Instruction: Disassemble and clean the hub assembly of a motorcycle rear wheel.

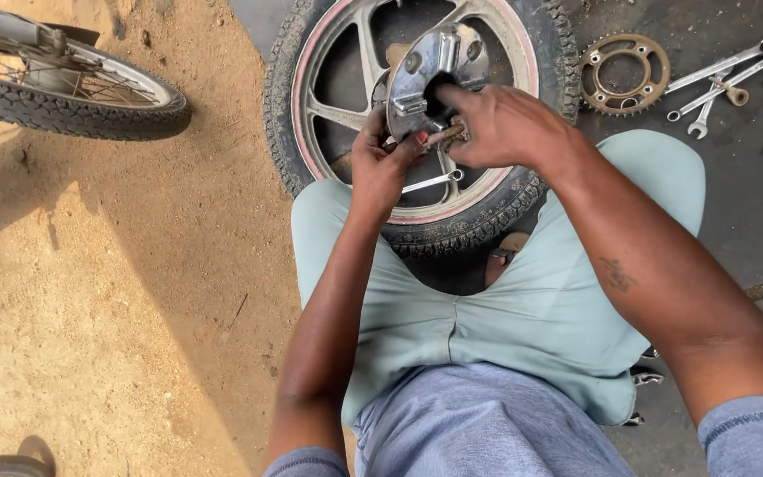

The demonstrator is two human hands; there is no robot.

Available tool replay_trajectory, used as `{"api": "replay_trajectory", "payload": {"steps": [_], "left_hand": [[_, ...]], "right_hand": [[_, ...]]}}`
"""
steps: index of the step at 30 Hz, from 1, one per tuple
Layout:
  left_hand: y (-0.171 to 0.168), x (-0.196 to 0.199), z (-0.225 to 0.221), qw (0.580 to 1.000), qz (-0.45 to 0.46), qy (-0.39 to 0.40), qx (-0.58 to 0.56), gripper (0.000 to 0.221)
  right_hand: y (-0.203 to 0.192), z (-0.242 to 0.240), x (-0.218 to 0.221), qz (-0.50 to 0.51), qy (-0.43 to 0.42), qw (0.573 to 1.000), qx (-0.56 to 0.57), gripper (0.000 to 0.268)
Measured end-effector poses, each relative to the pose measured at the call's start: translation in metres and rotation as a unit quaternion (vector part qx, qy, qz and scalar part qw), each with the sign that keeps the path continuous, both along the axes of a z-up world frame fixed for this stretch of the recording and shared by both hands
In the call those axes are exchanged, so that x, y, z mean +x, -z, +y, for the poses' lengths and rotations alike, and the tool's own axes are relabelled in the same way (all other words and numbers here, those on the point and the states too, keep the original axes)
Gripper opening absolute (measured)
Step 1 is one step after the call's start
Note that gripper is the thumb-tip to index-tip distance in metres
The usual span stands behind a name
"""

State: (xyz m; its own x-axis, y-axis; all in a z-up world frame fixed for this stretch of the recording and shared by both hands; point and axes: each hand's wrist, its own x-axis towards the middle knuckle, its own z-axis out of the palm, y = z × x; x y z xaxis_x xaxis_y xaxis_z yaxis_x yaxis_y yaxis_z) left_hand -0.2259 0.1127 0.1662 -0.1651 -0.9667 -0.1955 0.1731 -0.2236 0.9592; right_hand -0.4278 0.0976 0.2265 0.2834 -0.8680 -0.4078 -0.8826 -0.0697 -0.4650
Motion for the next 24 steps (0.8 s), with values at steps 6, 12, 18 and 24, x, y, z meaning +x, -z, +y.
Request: {"api": "replay_trajectory", "payload": {"steps": [6,12,18,24], "left_hand": [[0.017,0.001,-0.005,0.996,-0.069,0.053,-0.028,0.038],[0.024,-0.002,-0.01,0.997,-0.059,0.04,0.018,0.043],[0.014,-0.005,-0.013,0.997,-0.037,0.052,0.043,0.045],[0.019,-0.003,-0.015,0.996,-0.035,0.056,0.064,0.047]], "right_hand": [[0.022,-0.005,0.006,-0.038,0.016,0.994,0.103,0.078],[0.032,-0.01,0.004,-0.07,0.042,0.988,0.13,0.088],[0.062,-0.015,0.0,-0.09,0.021,0.991,0.101,0.094],[0.028,-0.019,0.008,-0.063,0.046,0.982,0.17,0.088]]}}
